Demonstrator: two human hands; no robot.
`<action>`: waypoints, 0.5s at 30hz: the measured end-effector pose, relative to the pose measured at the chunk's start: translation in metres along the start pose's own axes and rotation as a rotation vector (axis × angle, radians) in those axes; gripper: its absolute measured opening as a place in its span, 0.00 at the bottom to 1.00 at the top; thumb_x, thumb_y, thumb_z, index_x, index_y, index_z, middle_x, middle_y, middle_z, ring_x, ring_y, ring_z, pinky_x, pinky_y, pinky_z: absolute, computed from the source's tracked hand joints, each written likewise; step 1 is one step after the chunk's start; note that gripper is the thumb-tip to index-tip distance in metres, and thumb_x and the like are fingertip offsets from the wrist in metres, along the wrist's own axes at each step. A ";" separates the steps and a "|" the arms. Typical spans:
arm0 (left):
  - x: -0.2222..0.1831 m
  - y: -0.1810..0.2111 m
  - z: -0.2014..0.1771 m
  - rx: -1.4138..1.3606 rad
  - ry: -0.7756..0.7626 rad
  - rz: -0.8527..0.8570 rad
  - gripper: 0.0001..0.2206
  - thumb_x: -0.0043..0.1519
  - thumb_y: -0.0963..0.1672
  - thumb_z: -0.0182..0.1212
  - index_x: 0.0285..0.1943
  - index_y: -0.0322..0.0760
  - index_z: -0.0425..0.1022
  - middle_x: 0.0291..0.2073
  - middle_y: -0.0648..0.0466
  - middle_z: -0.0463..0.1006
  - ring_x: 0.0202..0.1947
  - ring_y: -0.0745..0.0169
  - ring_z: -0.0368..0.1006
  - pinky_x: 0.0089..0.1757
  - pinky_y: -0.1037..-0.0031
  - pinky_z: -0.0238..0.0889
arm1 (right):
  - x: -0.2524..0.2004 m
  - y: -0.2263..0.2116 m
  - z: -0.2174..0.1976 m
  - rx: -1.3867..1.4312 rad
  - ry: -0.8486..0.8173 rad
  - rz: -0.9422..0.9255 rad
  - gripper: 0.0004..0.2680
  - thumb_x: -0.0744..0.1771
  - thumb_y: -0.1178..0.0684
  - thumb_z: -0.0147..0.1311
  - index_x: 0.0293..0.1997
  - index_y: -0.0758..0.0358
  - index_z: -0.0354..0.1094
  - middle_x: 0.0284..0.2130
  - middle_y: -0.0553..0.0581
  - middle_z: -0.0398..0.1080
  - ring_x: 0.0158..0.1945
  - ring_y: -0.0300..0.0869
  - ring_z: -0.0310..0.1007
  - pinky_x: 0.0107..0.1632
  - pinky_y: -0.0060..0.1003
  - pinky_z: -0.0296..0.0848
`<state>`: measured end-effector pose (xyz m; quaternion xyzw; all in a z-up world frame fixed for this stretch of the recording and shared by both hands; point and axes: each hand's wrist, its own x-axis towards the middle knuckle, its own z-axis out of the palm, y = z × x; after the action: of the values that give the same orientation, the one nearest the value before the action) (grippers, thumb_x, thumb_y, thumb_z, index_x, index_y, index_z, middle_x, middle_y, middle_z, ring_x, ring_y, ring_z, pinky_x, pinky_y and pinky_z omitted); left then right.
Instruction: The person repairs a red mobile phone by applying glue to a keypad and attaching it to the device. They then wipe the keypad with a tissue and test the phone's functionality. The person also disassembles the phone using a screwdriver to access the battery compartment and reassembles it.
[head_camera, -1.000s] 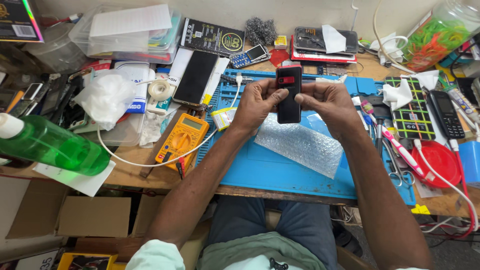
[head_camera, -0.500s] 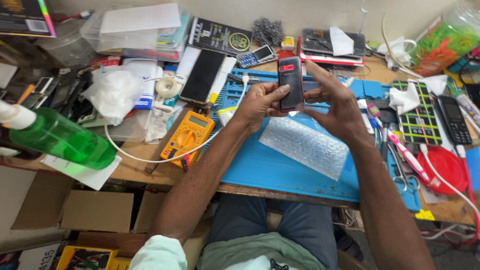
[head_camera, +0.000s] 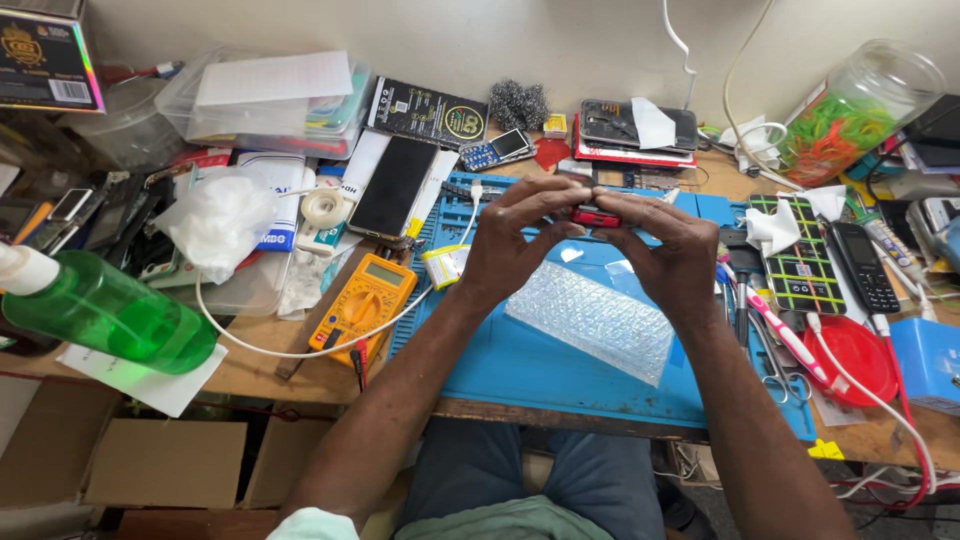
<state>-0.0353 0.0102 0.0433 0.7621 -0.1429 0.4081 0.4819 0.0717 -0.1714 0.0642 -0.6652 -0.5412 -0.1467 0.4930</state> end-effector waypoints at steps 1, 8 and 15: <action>-0.001 0.000 0.002 -0.010 0.026 0.010 0.15 0.64 0.41 0.68 0.60 0.39 0.77 0.56 0.52 0.77 0.49 0.65 0.80 0.47 0.76 0.80 | -0.001 0.000 0.001 0.008 0.001 -0.015 0.14 0.64 0.62 0.67 0.56 0.61 0.75 0.52 0.60 0.77 0.56 0.46 0.80 0.58 0.38 0.79; -0.009 -0.013 0.010 -0.084 0.111 -0.076 0.13 0.65 0.39 0.67 0.58 0.38 0.79 0.56 0.52 0.78 0.53 0.67 0.78 0.51 0.75 0.78 | 0.001 -0.002 0.006 0.077 0.018 0.067 0.15 0.64 0.62 0.67 0.56 0.62 0.75 0.50 0.60 0.78 0.49 0.41 0.80 0.53 0.35 0.79; -0.004 -0.010 0.010 -0.656 0.065 -0.276 0.14 0.71 0.42 0.58 0.65 0.35 0.75 0.55 0.49 0.80 0.52 0.64 0.78 0.55 0.72 0.76 | -0.003 -0.003 0.003 -0.066 0.087 -0.007 0.13 0.66 0.61 0.66 0.56 0.60 0.76 0.48 0.59 0.78 0.49 0.42 0.80 0.50 0.35 0.79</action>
<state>-0.0270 0.0057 0.0321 0.5656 -0.1466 0.2953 0.7559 0.0670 -0.1707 0.0619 -0.6724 -0.5162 -0.1950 0.4933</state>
